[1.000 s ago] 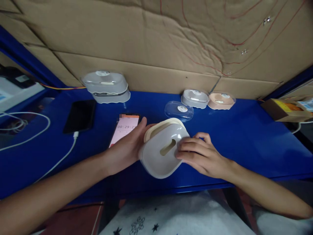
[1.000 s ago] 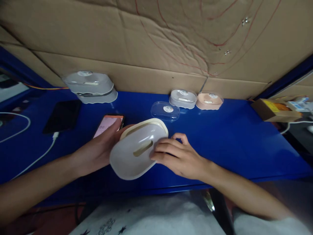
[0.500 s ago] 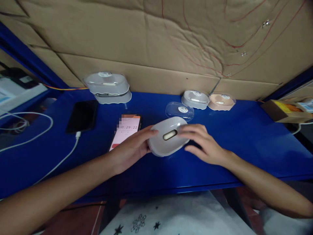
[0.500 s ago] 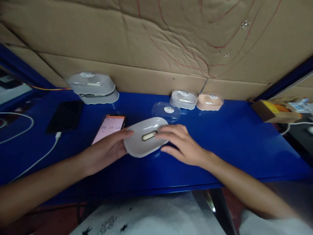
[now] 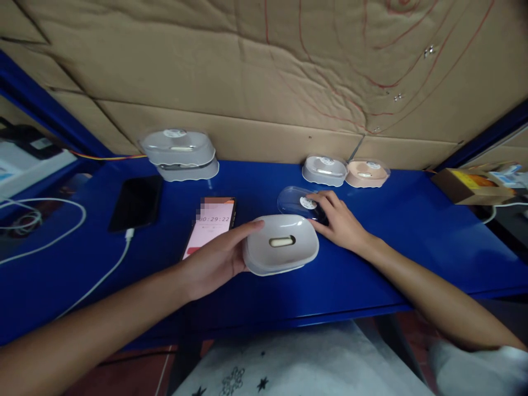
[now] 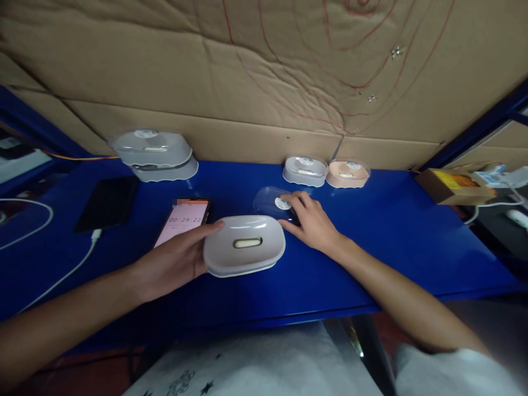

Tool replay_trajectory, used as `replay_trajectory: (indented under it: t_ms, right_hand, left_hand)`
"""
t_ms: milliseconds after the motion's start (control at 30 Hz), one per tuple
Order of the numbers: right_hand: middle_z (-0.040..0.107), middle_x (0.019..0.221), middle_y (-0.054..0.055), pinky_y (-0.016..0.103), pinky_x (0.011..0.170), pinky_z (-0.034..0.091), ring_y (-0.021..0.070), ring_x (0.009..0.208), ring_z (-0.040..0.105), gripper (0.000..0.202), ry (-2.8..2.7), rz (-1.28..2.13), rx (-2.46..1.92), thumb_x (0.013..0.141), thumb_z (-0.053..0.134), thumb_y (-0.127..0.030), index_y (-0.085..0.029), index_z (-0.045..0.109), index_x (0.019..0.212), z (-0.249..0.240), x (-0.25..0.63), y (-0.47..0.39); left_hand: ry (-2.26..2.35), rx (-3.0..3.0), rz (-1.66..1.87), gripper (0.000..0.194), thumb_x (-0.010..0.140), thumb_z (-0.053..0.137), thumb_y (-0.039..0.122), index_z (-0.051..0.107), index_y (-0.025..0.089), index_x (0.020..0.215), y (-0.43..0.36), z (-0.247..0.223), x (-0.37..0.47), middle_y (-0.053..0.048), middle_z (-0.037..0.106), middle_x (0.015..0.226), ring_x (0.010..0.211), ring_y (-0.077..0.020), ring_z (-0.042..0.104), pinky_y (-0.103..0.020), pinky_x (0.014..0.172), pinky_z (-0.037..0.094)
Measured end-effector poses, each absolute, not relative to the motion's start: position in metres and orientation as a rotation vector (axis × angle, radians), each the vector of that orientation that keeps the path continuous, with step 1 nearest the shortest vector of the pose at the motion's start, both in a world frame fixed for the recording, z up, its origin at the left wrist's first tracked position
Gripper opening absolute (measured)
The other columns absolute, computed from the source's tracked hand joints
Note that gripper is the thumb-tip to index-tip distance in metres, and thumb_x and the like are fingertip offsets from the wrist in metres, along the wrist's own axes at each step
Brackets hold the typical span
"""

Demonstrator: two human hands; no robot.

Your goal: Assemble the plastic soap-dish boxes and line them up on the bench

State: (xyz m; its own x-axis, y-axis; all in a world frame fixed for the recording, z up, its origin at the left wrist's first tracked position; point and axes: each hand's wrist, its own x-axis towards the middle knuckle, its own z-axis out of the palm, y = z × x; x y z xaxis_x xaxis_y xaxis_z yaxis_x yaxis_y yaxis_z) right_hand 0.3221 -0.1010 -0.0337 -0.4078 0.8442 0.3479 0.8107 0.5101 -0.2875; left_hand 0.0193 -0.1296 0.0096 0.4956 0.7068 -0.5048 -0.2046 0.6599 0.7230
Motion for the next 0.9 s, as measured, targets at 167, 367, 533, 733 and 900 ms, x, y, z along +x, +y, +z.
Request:
replay_trajectory:
  t_ms: [167,367,533,733,900]
  right_hand:
    - [0.062,0.144,0.014,0.052,0.109,0.056,0.0291,0.128,0.065,0.05,-1.961,0.388,-1.315,0.109,0.049,-0.057,-0.027,0.055,0.148,-0.033,0.322,-0.103]
    - [0.062,0.148,0.013,0.052,0.115,0.054,0.0273,0.138,0.062,0.048,-2.078,0.653,-1.043,0.114,0.038,-0.052,-0.03,0.054,0.153,-0.023,0.312,-0.127]
    - [0.049,0.161,0.016,0.052,0.125,0.045,0.0305,0.154,0.046,0.063,-2.45,0.437,-0.805,0.104,0.065,-0.043,-0.028,0.043,0.162,-0.014,0.309,-0.139]
    - [0.053,0.152,0.016,0.058,0.121,0.048,0.0344,0.151,0.047,0.067,-2.476,0.272,-0.643,0.095,0.072,-0.035,-0.027,0.046,0.157,-0.009,0.312,-0.141]
    - [0.053,0.15,0.018,0.06,0.12,0.048,0.0366,0.151,0.045,0.069,-2.514,0.152,-0.61,0.092,0.073,-0.037,-0.024,0.046,0.155,-0.009,0.309,-0.146]
  left_hand:
    - [0.935,0.623,0.588,0.024,0.098,0.074,0.036,0.079,0.018,0.114,-0.131,0.008,0.02,-0.009,0.082,0.104,0.087,-0.0198,0.074,-0.026,0.071,0.061]
    - [0.934,0.581,0.66,0.031,0.106,0.063,0.043,0.078,0.017,0.115,-0.128,0.007,0.022,-0.01,0.082,0.108,0.09,-0.0199,0.075,-0.026,0.075,0.061]
    - [0.907,0.627,0.705,0.036,0.105,0.062,0.049,0.076,0.02,0.123,-0.128,0.006,0.023,-0.009,0.081,0.116,0.105,-0.023,0.075,-0.026,0.08,0.06]
    - [0.857,0.761,0.653,0.048,0.098,0.07,0.06,0.071,0.029,0.134,-0.138,0.002,0.023,-0.007,0.073,0.136,0.122,-0.0264,0.068,-0.03,0.088,0.058]
    - [0.891,0.747,0.634,0.048,0.1,0.065,0.063,0.071,0.03,0.135,-0.14,0.0,0.023,-0.006,0.074,0.133,0.119,-0.0252,0.068,-0.03,0.086,0.057]
